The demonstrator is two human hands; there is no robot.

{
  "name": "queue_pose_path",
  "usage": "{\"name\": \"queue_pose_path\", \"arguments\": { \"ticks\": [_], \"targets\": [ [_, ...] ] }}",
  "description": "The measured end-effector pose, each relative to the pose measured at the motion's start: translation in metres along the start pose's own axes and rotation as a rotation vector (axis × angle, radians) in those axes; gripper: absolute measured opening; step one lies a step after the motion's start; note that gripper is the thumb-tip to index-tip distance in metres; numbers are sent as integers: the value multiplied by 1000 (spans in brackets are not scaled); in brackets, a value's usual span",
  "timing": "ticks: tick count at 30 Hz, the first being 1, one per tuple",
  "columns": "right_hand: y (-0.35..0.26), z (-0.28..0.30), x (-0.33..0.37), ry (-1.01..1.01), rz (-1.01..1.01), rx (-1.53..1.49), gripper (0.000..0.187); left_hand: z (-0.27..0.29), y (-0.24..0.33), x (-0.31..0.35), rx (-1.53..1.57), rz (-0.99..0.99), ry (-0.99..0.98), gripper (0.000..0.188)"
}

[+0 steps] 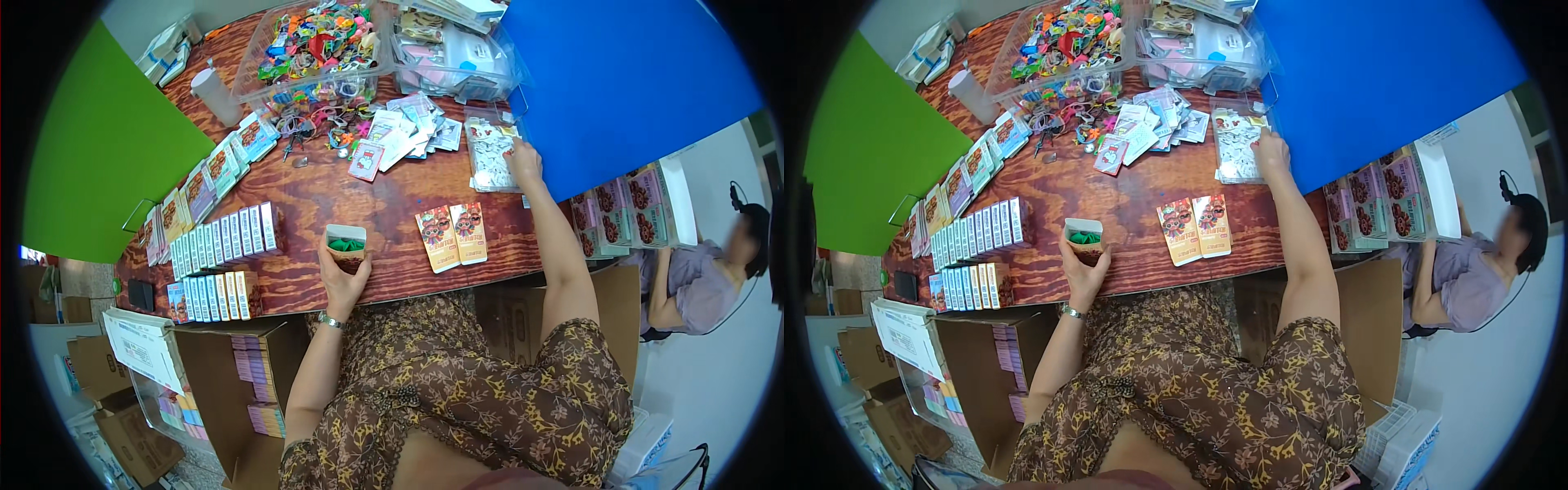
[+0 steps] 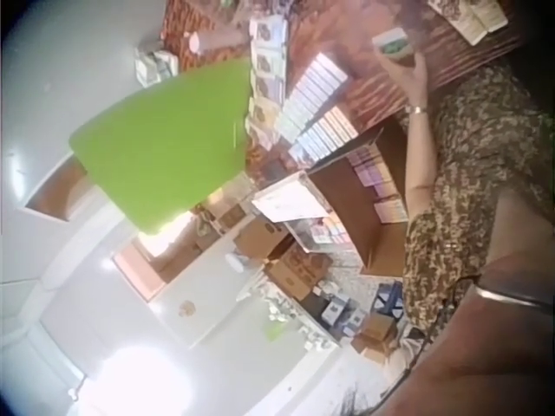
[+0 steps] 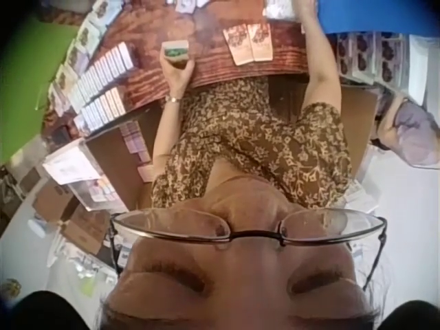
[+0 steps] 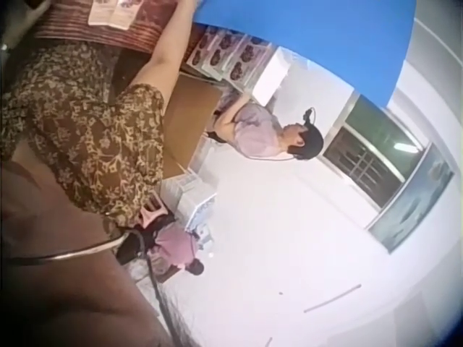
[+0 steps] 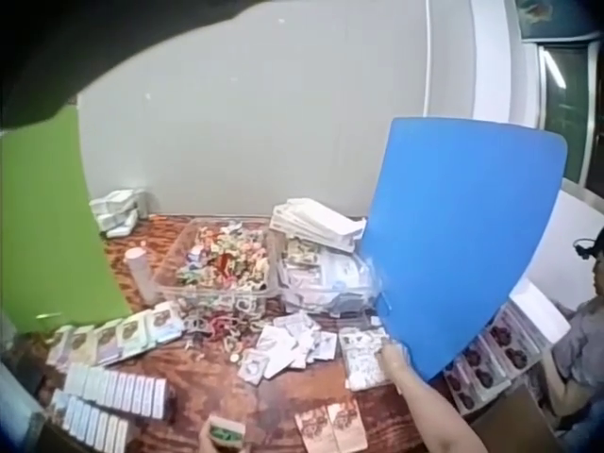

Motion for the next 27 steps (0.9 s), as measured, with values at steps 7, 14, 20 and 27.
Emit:
{"name": "queue_pose_path", "arguments": {
  "ticks": [7, 14, 20, 27],
  "targets": [
    [-5, 18, 3, 122, 106, 3, 32, 0, -1, 1, -14, 3, -23, 88],
    [-34, -2, 11, -317, 431, -313, 30, -1, -1, 1, -12, -6, -35, 89],
    [-56, -29, 15, -460, 617, -138, 35, -4, -7, 2, 45, 39, -58, 88],
    [-56, -44, 14, -532, 628, -65, 32, -2, -5, 3, 28, 44, -63, 88]
  ]
}}
Point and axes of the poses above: each hand's wrist, its own x-axis away from the middle knuckle, its own z-axis out of the back of the hand, y = z × x, the point moved 9 cm from there along -x, towards the middle knuckle, and after that the axes turned 2 degrees about -y, right-handed, at the moved point
